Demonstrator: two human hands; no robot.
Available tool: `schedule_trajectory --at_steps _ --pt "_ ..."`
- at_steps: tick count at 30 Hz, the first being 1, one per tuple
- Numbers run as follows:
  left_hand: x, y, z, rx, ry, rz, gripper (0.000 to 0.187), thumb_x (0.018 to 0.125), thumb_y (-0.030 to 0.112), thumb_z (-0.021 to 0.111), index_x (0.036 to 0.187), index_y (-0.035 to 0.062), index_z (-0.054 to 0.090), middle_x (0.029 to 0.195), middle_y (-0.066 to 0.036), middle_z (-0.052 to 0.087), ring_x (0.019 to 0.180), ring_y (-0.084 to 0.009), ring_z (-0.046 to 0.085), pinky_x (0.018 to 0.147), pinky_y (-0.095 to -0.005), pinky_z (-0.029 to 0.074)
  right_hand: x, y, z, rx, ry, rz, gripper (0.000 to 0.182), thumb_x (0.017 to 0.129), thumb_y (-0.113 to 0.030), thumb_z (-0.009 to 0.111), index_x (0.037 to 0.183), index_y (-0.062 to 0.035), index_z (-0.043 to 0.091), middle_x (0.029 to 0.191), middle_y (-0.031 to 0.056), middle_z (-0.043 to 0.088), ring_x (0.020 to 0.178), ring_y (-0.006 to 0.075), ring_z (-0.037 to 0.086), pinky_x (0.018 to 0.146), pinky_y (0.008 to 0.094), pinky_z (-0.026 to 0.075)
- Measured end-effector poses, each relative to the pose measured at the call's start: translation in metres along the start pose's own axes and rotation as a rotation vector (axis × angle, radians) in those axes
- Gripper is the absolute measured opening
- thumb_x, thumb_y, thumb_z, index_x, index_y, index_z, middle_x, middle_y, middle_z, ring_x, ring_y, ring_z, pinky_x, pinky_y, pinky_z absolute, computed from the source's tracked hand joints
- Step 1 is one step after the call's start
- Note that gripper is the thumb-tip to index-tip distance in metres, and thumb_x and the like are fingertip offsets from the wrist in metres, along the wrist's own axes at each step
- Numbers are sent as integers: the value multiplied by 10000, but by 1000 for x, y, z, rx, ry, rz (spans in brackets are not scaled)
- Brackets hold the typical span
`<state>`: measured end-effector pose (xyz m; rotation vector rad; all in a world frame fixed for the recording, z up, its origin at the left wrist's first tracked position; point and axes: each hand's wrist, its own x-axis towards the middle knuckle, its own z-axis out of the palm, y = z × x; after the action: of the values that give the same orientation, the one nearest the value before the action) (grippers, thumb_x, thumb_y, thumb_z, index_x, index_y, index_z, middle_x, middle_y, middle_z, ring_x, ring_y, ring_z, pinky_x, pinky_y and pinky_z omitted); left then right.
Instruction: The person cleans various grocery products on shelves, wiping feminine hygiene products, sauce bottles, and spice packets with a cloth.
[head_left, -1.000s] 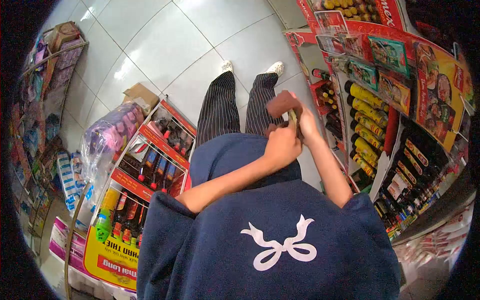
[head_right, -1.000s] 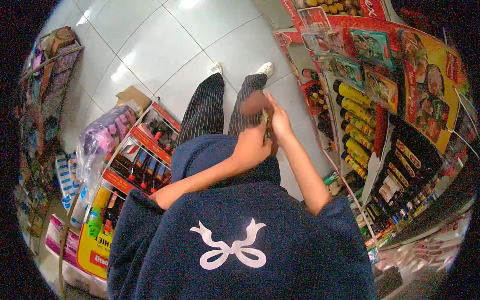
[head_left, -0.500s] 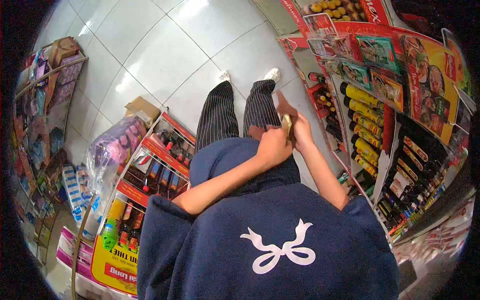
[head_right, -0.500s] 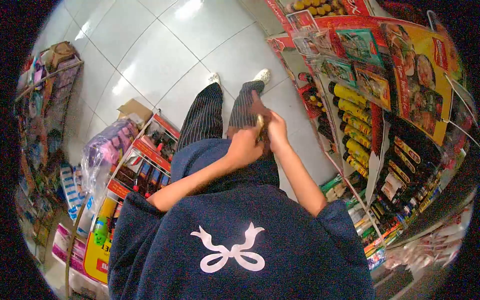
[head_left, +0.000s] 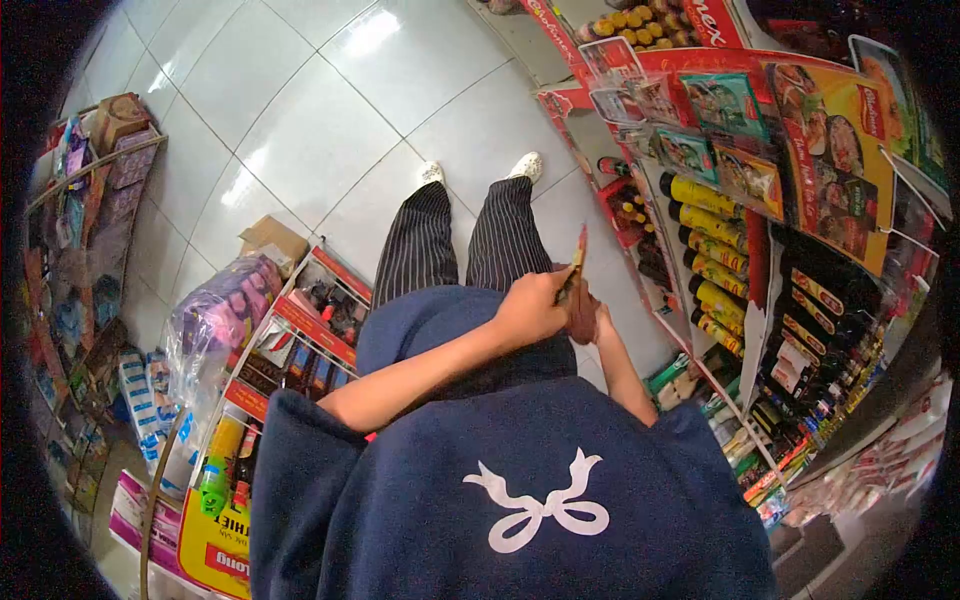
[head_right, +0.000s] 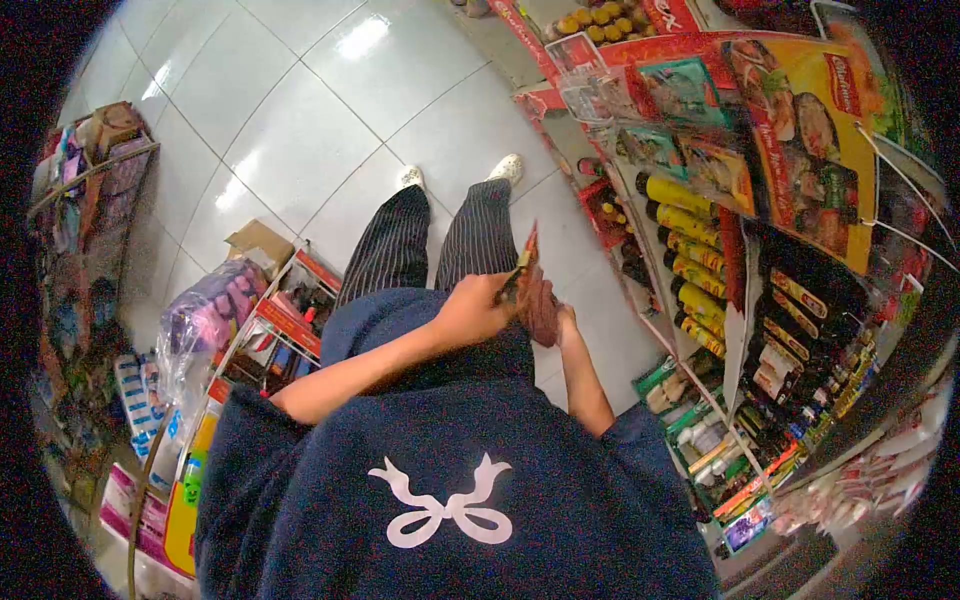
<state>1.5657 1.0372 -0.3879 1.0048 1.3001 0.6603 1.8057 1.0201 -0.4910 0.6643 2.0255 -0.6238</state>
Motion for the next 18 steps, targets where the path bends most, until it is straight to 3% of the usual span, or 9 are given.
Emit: schedule_trajectory --at_steps 3,5,7,9,11,13,16,18 --pt "-3 -7 -4 13 -42 -68 290 685 166 539 936 20 554 742 -241 556 751 -391 541 650 -422 433 4 18 86 367 263 23 446 769 -155 404 1180 15 374 1176 227 395 976 333 465 777 374 428" --pt "-5 -9 -4 16 -17 -90 363 689 135 539 1034 28 505 779 -245 555 758 -393 541 661 -415 435 5 17 104 557 431 -48 451 757 -139 412 1178 18 375 1185 227 380 952 335 464 774 363 428" --pt "-5 -12 -2 -21 47 -70 460 691 95 537 1133 36 428 816 -249 553 766 -397 538 667 -409 437 4 9 86 373 524 -112 444 756 -137 417 1173 9 384 1181 211 389 941 319 469 792 352 422" --pt "-5 -14 5 -110 150 -9 581 691 46 531 1234 45 321 853 -252 549 776 -402 534 669 -405 438 -13 -5 11 -172 492 -106 444 756 -135 417 1179 -8 384 1194 195 389 972 318 461 836 348 403" --pt "-2 -23 17 -125 133 -31 641 692 12 519 1271 54 247 870 -249 546 792 -409 529 659 -405 441 -27 -17 -40 1173 667 2 442 826 -238 358 1218 -33 351 1247 134 354 1069 277 401 903 336 334" --pt "1 -15 25 -133 124 -69 653 684 -31 490 1279 46 233 846 -257 545 796 -423 521 640 -421 438 -33 -30 -81 2532 652 148 458 897 -341 299 1256 -58 319 1299 74 318 1165 235 340 970 325 265" --pt "-1 -15 55 27 115 78 605 644 -51 453 1222 -28 277 736 -276 534 722 -432 525 628 -454 420 -25 -55 -120 2037 811 310 430 896 -321 312 1249 -78 334 1238 61 390 1116 218 397 929 310 321" --pt "-8 7 43 -53 10 116 577 633 -51 451 1189 -55 299 722 -277 530 717 -436 520 629 -460 417 -32 -49 -145 2139 836 260 423 894 -307 326 1251 -81 335 1185 62 432 1040 181 446 879 288 360"
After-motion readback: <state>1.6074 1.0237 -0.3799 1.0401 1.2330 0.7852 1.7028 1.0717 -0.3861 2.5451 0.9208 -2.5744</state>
